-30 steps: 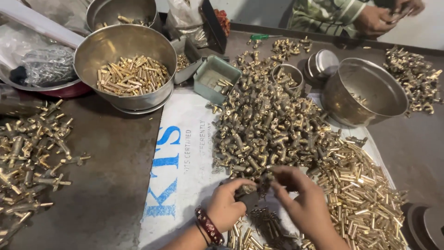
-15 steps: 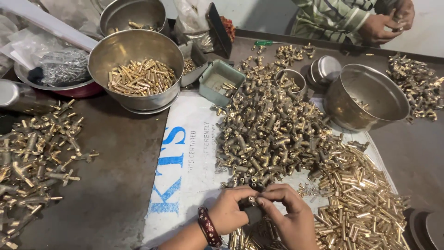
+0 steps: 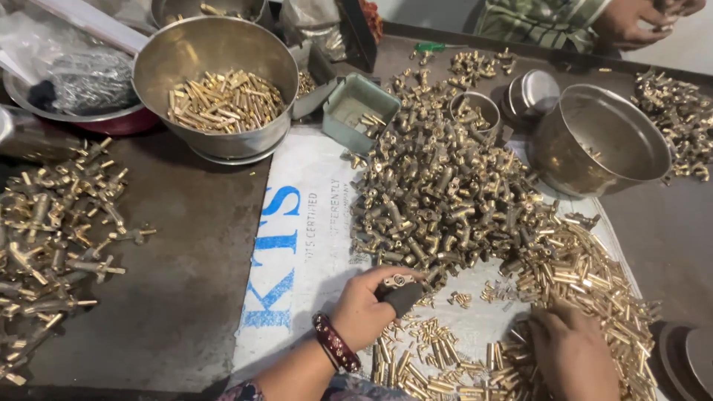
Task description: Assembling small brass valve components at a workbench.
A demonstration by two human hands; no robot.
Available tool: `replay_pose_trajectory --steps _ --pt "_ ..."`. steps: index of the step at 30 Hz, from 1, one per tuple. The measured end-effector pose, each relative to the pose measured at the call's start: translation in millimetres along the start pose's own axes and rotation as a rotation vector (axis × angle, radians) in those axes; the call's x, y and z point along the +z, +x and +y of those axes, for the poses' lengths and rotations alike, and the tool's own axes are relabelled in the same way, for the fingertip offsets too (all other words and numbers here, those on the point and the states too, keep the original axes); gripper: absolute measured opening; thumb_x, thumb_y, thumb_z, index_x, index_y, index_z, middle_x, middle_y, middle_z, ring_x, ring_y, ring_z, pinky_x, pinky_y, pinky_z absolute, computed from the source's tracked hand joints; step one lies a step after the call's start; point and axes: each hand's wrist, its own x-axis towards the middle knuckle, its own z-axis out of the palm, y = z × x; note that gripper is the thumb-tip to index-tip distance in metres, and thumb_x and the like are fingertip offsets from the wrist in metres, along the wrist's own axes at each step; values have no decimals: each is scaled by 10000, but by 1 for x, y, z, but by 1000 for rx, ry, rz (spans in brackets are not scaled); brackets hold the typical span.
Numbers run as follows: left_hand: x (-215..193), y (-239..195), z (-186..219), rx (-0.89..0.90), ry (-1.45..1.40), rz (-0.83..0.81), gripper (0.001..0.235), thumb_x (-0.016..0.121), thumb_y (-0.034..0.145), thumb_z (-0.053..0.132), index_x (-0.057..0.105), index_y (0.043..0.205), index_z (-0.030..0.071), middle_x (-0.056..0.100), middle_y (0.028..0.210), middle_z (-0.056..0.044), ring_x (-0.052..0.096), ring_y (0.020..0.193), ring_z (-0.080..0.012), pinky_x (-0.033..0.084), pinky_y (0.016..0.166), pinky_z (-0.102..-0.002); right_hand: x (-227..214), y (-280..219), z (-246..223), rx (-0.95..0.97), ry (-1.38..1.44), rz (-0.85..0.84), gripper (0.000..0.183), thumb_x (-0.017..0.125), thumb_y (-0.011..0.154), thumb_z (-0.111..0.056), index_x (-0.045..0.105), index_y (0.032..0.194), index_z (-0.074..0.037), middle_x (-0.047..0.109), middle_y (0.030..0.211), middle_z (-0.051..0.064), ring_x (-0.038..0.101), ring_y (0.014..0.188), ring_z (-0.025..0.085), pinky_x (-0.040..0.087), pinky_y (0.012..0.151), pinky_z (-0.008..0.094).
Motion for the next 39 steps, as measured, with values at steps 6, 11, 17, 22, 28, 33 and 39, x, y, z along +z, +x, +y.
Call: replay_pose_trajectory --steps 6,11,17,22,28,33,39 --pt "-2 -4 7 325 261 80 290 732 863 -12 768 1135 79 712 1066 -47 670 897 -98 554 710 -256 -12 10 -11 139 34 -217 266 667 882 -265 782 1070 -117 739 1089 90 692 1018 326 553 956 420" --pt "-6 1 4 30 326 124 290 750 867 63 780 1148 130 777 915 -73 633 742 -103 512 657 -272 -26 11 -4 167 95 -370 310 681 838 -285 769 1107 -157 737 1082 98 711 991 334 571 905 441" --pt "-10 6 -20 237 321 96 302 745 834 21 767 1125 98 794 1019 -53 696 870 -79 559 770 -240 -16 6 9 166 11 -439 302 671 905 -330 756 1162 -196 729 1135 79 720 1024 306 574 946 425" --pt "-9 -2 -7 197 379 113 361 691 816 14 757 1156 116 780 1010 -67 713 851 -112 565 755 -259 6 -8 45 0 190 -279 411 684 800 -211 727 1208 -236 707 1205 62 686 1070 322 562 916 420" --pt "-15 -2 -11 300 431 146 319 714 847 64 762 1158 118 785 1005 -86 720 853 -130 563 760 -282 27 -5 56 -8 92 -340 323 718 879 -246 745 1197 -298 725 1177 -3 689 1129 251 557 1018 359" --pt "-11 -10 14 180 397 184 290 757 861 154 755 1151 161 776 953 -72 688 799 -105 556 709 -285 50 7 68 -4 219 -301 229 769 872 -294 796 1098 -276 769 1137 8 738 1047 275 577 976 374" --pt "-17 -4 5 319 394 201 295 741 881 140 760 1175 156 772 963 -53 677 819 -91 551 755 -280 126 12 98 -52 21 -285 476 832 705 -358 779 1172 -282 762 1052 26 760 974 230 618 941 357"
